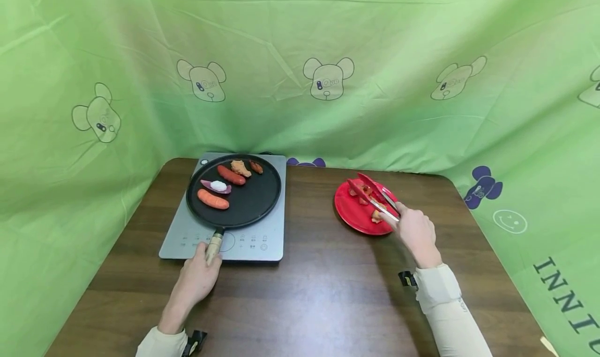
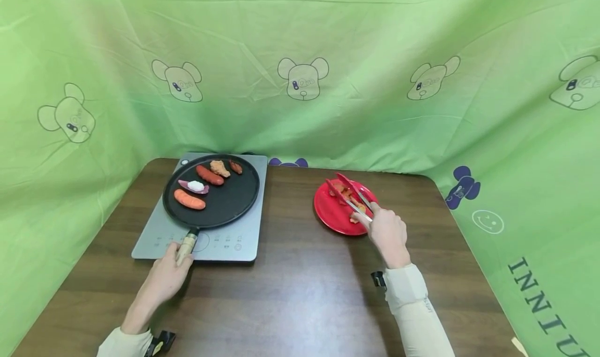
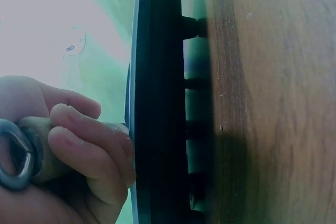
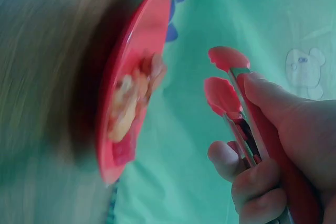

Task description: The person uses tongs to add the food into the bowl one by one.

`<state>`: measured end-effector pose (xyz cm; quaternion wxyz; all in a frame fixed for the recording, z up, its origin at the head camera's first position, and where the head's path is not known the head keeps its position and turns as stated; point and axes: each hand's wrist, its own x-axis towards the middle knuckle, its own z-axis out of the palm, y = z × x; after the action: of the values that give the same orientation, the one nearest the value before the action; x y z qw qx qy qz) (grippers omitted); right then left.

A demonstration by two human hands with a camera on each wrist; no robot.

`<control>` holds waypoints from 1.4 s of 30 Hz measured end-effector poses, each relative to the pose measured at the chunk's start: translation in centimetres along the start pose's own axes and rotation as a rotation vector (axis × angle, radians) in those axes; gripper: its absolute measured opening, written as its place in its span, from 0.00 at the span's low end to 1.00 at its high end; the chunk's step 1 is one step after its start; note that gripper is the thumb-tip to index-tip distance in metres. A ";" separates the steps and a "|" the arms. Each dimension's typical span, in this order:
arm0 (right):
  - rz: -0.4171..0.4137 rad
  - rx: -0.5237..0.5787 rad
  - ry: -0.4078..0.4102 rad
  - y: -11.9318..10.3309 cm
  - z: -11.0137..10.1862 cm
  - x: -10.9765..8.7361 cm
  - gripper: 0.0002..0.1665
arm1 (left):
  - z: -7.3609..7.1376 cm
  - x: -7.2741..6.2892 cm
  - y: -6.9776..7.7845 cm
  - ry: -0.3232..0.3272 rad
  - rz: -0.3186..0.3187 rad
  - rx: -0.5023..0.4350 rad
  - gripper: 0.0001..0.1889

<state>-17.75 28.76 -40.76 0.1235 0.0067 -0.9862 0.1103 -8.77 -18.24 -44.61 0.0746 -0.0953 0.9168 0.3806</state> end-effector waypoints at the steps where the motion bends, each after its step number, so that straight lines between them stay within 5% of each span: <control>1: 0.004 -0.002 0.004 0.4 0.0 0.0 0.31 | 0.0 0.0 0.0 0.001 0.001 0.000 0.20; 17: 0.078 0.000 -0.009 3.9 -0.2 -0.5 0.34 | 0.0 -0.1 0.2 0.008 0.001 -0.002 0.20; 24: 0.099 -0.033 -0.079 5.0 0.0 -0.4 0.34 | 0.1 0.0 0.1 0.003 -0.010 -0.002 0.21; 35: 0.073 -0.092 -0.162 6.9 -0.9 -0.1 0.38 | 0.1 0.0 0.1 0.004 -0.012 0.001 0.20; 42: 0.040 -0.103 -0.152 7.4 -0.9 0.6 0.32 | 0.1 0.0 0.1 0.000 -0.009 0.001 0.21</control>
<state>-18.39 36.23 -41.38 0.0461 -0.0111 -0.9970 0.0609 -8.83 -18.09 -44.61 0.0762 -0.0996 0.9165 0.3799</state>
